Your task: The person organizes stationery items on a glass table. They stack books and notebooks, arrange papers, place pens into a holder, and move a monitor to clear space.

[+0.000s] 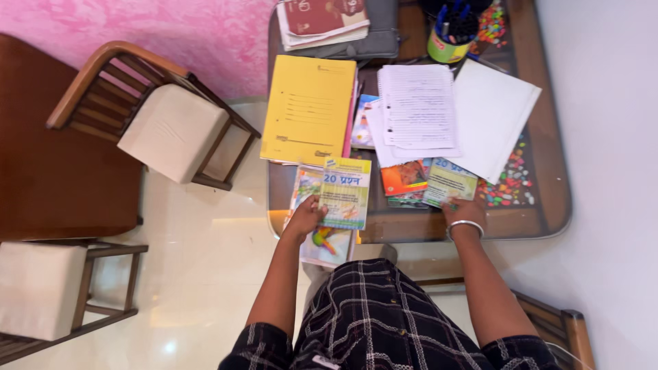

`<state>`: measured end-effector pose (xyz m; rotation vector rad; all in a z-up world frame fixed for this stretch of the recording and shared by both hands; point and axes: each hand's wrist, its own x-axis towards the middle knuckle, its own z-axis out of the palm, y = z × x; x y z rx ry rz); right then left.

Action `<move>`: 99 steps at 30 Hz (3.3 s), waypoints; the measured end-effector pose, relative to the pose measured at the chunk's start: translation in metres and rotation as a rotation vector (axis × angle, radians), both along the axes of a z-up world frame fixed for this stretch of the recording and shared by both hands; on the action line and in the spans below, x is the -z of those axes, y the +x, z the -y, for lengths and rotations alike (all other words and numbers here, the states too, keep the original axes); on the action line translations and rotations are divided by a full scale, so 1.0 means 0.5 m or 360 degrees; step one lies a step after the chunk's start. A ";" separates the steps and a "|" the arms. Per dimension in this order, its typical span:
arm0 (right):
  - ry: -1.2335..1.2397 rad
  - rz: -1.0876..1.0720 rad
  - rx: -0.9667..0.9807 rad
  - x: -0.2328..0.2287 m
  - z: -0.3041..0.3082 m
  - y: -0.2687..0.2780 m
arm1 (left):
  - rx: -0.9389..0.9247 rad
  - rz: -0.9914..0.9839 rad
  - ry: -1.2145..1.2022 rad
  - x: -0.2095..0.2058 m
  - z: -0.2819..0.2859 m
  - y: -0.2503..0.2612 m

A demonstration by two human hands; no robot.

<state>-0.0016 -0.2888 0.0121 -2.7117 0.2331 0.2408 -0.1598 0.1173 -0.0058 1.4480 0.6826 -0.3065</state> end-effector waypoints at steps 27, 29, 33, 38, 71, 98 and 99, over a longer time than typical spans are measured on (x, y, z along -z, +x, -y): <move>0.2302 -0.0319 0.1009 0.033 -0.051 -0.291 | 0.0413 -0.0143 0.1508 -0.158 -0.098 -0.105; 0.2408 -0.0367 0.0842 0.021 -0.071 -0.323 | 0.0266 0.0132 0.1424 -0.161 -0.091 -0.108; 0.2486 -0.0548 0.0451 -0.033 -0.150 -0.366 | 0.0310 0.0335 0.0435 -0.129 -0.072 -0.091; 0.2230 -0.0821 0.0317 -0.071 -0.313 -0.383 | 0.0549 0.0645 -0.0174 -0.095 -0.039 -0.082; 0.1784 -0.0738 -0.0254 0.154 -0.309 -0.221 | 0.0293 0.0581 0.1012 -0.063 0.106 0.065; 0.2237 -0.0714 0.0242 0.097 -0.177 -0.149 | 0.0955 0.0114 0.0010 -0.090 0.112 0.039; 0.2182 -0.0752 0.0195 0.109 -0.196 -0.159 | 0.0845 0.0115 0.0073 -0.085 0.092 0.023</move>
